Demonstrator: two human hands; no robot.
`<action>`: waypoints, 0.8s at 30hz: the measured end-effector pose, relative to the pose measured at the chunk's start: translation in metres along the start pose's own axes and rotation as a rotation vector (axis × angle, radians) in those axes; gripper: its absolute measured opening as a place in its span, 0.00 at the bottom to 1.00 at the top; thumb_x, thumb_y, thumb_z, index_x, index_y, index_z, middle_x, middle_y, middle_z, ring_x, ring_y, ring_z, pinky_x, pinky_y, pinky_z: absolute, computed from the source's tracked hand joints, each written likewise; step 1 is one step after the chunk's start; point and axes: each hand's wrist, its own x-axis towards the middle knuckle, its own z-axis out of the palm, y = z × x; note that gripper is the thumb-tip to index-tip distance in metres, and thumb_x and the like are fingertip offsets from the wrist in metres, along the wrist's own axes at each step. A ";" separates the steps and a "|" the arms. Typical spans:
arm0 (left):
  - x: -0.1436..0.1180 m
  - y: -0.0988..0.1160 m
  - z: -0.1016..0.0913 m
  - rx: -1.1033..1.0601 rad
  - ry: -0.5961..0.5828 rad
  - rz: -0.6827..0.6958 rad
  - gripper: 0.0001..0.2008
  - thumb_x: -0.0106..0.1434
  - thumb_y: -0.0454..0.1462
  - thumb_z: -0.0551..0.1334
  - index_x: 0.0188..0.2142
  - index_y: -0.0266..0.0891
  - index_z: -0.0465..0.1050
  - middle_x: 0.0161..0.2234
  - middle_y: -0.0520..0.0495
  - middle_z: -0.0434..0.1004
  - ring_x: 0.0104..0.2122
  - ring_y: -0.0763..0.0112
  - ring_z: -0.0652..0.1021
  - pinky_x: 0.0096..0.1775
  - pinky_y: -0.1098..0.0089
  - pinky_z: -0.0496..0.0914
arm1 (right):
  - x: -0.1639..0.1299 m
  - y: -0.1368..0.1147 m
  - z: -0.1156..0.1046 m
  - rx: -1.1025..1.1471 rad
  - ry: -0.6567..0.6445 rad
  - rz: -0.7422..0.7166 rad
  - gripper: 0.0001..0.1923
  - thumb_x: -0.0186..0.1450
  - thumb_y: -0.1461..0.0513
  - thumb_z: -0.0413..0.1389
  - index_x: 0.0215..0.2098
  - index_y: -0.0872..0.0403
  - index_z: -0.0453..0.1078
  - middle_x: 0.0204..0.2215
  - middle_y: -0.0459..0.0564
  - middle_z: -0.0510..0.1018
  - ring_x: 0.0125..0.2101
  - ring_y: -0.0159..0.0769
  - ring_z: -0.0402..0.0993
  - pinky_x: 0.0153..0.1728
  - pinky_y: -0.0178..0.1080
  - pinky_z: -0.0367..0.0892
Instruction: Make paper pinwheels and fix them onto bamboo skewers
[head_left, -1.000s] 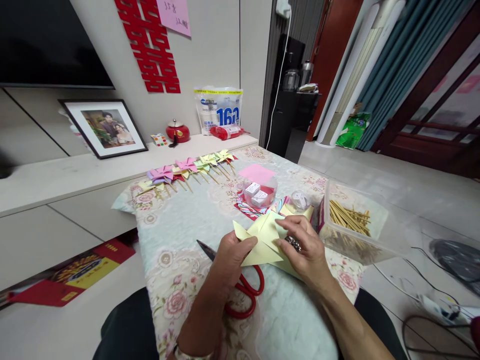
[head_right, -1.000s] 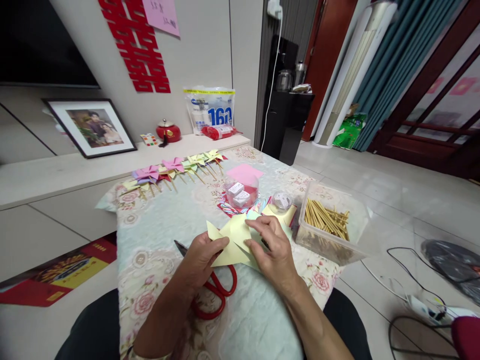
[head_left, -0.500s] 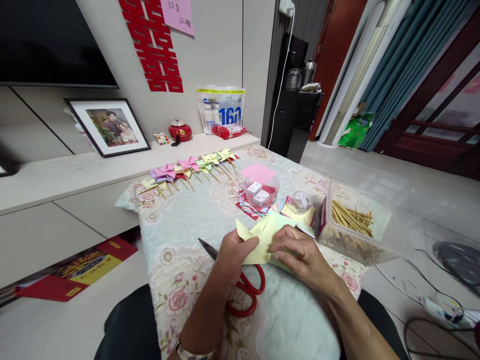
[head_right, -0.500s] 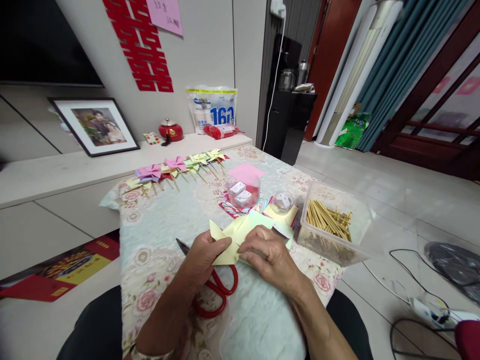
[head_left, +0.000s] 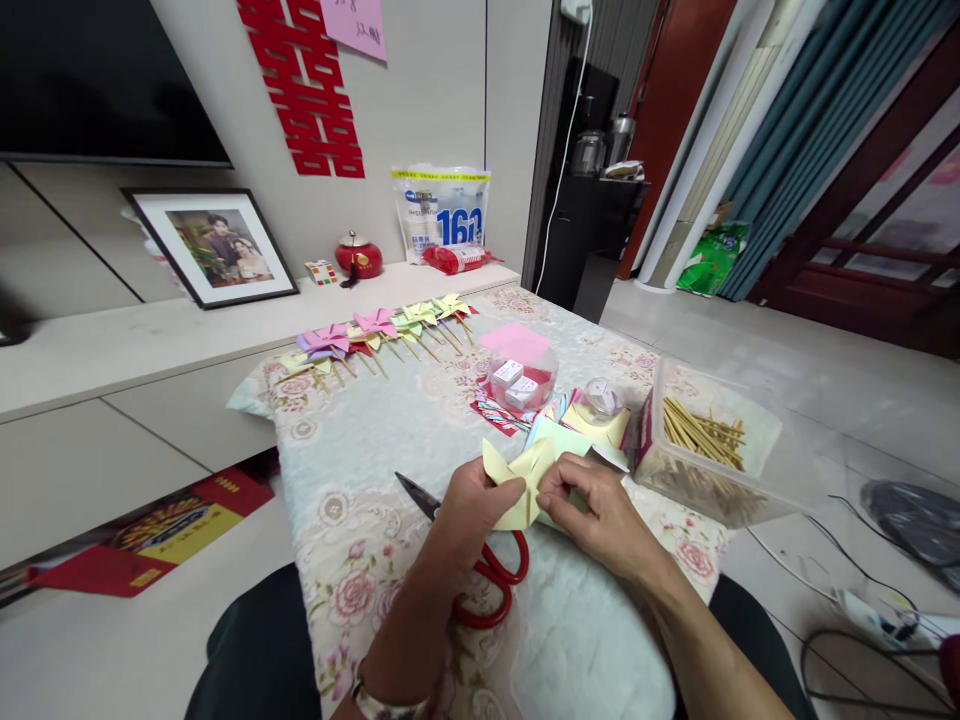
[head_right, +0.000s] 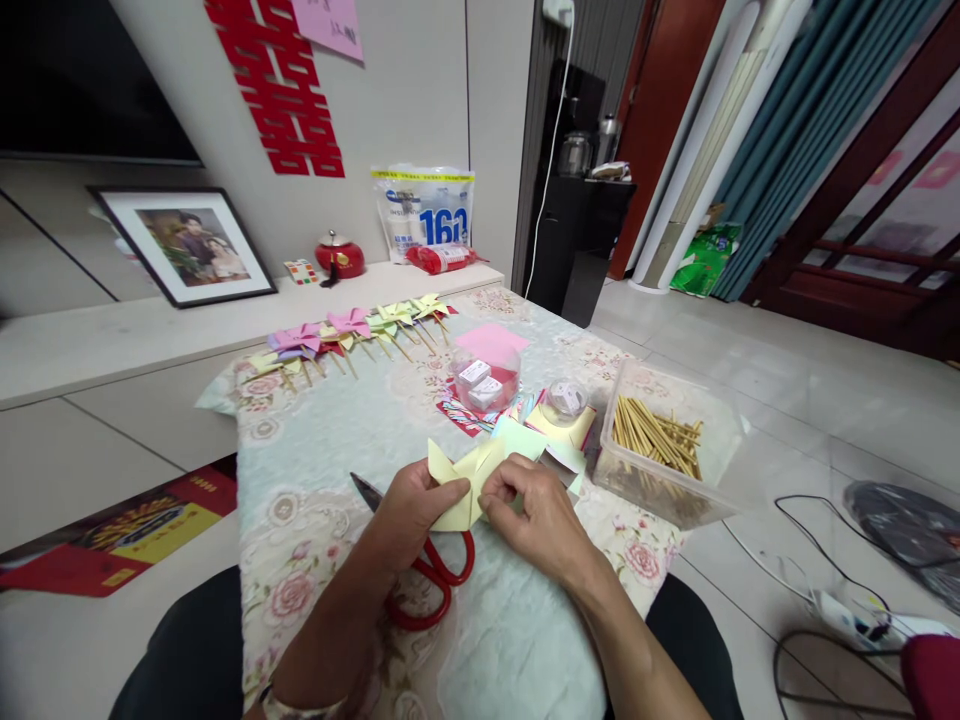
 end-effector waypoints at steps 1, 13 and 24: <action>0.000 0.000 0.000 0.009 0.001 -0.010 0.10 0.47 0.37 0.68 0.30 0.33 0.76 0.26 0.49 0.78 0.24 0.69 0.75 0.28 0.71 0.67 | 0.000 0.001 0.001 -0.006 0.001 0.012 0.08 0.64 0.67 0.55 0.27 0.53 0.67 0.26 0.44 0.71 0.29 0.33 0.67 0.31 0.35 0.61; -0.001 0.003 0.003 0.087 0.017 -0.014 0.10 0.46 0.37 0.68 0.28 0.35 0.73 0.23 0.50 0.76 0.23 0.70 0.73 0.26 0.72 0.66 | -0.001 0.004 0.008 -0.044 0.037 0.074 0.08 0.62 0.68 0.53 0.25 0.53 0.65 0.24 0.44 0.69 0.27 0.33 0.66 0.29 0.35 0.59; 0.001 -0.001 0.003 0.204 0.028 0.022 0.11 0.47 0.37 0.66 0.30 0.33 0.74 0.26 0.48 0.77 0.25 0.68 0.73 0.27 0.71 0.67 | -0.001 0.005 0.012 -0.109 0.050 0.067 0.08 0.61 0.69 0.52 0.24 0.53 0.64 0.24 0.44 0.69 0.27 0.33 0.67 0.28 0.35 0.58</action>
